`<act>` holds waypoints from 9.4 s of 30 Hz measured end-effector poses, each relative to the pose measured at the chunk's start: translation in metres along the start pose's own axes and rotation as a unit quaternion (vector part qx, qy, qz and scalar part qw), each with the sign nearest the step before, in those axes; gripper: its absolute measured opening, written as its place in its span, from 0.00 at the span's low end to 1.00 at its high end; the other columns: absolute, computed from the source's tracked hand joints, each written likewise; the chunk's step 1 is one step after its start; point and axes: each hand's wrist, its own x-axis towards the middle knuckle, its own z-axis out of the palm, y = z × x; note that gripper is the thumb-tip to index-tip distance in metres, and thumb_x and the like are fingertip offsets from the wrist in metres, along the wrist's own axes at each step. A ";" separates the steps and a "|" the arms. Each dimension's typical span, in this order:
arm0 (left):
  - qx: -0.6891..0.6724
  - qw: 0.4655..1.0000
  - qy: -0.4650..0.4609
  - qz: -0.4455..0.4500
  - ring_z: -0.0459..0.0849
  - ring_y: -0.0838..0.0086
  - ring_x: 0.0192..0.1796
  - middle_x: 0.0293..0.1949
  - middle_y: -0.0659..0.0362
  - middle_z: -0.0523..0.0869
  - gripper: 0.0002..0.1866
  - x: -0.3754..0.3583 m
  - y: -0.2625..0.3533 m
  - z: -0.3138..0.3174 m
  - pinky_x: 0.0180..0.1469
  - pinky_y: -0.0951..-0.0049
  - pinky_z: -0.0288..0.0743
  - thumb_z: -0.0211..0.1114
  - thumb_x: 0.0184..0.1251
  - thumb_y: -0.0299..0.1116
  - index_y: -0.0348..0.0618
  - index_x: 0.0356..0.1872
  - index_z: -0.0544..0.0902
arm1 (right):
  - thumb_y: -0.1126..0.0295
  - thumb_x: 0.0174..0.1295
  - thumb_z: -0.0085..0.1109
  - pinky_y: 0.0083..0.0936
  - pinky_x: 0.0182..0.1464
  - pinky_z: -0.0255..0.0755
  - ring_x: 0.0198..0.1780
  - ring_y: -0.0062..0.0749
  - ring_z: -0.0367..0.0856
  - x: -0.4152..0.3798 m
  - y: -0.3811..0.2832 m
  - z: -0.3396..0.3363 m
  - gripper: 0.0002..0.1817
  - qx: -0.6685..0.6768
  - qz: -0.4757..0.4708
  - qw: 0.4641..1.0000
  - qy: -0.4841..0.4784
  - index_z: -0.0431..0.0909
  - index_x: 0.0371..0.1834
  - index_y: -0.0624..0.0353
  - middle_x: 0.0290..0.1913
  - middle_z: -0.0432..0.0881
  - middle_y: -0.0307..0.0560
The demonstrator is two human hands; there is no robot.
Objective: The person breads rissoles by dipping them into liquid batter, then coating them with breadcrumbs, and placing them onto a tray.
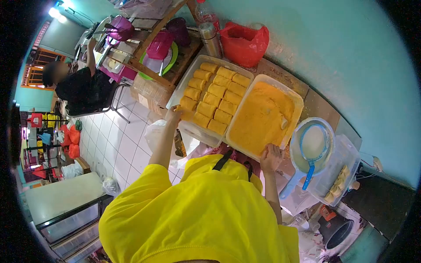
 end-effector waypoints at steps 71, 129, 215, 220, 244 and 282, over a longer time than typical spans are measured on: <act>0.324 0.683 -0.351 0.552 0.80 0.64 0.46 0.50 0.51 0.81 0.33 -0.130 0.034 0.229 0.45 0.65 0.74 0.77 0.41 0.39 0.45 0.54 0.78 | 0.74 0.45 0.54 0.34 0.39 0.60 0.31 0.39 0.74 0.001 0.000 -0.007 0.05 0.036 0.009 0.999 0.038 0.72 0.27 0.57 0.25 0.74 0.43; 0.177 0.866 -0.431 0.180 0.84 0.65 0.38 0.39 0.49 0.85 0.20 -0.171 0.086 0.147 0.44 0.66 0.77 0.64 0.57 0.41 0.42 0.48 0.79 | 0.74 0.47 0.55 0.37 0.43 0.61 0.35 0.39 0.76 -0.005 0.008 0.008 0.04 0.020 0.011 1.000 -0.002 0.73 0.27 0.56 0.28 0.77 0.44; 0.044 0.963 -0.233 0.130 0.75 0.80 0.35 0.33 0.65 0.77 0.20 -0.079 0.017 0.013 0.35 0.81 0.70 0.69 0.57 0.30 0.44 0.51 0.75 | 0.74 0.48 0.53 0.35 0.41 0.61 0.33 0.40 0.75 -0.001 0.004 0.000 0.02 0.006 -0.018 1.000 -0.002 0.73 0.27 0.56 0.27 0.77 0.44; 0.076 0.960 -0.237 0.128 0.77 0.75 0.34 0.30 0.64 0.77 0.17 -0.042 -0.021 0.013 0.36 0.75 0.72 0.71 0.54 0.31 0.43 0.44 0.77 | 0.74 0.49 0.52 0.35 0.41 0.60 0.33 0.39 0.75 0.001 0.002 0.000 0.02 0.009 -0.015 1.000 -0.006 0.73 0.26 0.55 0.27 0.77 0.43; 0.058 0.963 -0.263 -0.011 0.82 0.68 0.28 0.25 0.55 0.83 0.12 -0.062 -0.187 0.041 0.36 0.69 0.76 0.57 0.64 0.37 0.39 0.36 0.82 | 0.76 0.49 0.49 0.41 0.43 0.61 0.40 0.46 0.73 0.009 -0.011 -0.008 0.09 -0.011 -0.014 0.998 -0.055 0.74 0.35 0.58 0.33 0.75 0.48; 0.331 0.900 -0.159 0.236 0.77 0.46 0.48 0.44 0.43 0.80 0.14 0.016 -0.253 0.096 0.50 0.59 0.72 0.55 0.65 0.29 0.36 0.50 0.75 | 0.68 0.62 0.52 0.47 0.58 0.64 0.57 0.62 0.67 0.105 -0.001 0.022 0.27 -0.083 0.179 0.919 -0.341 0.60 0.63 0.65 0.56 0.66 0.68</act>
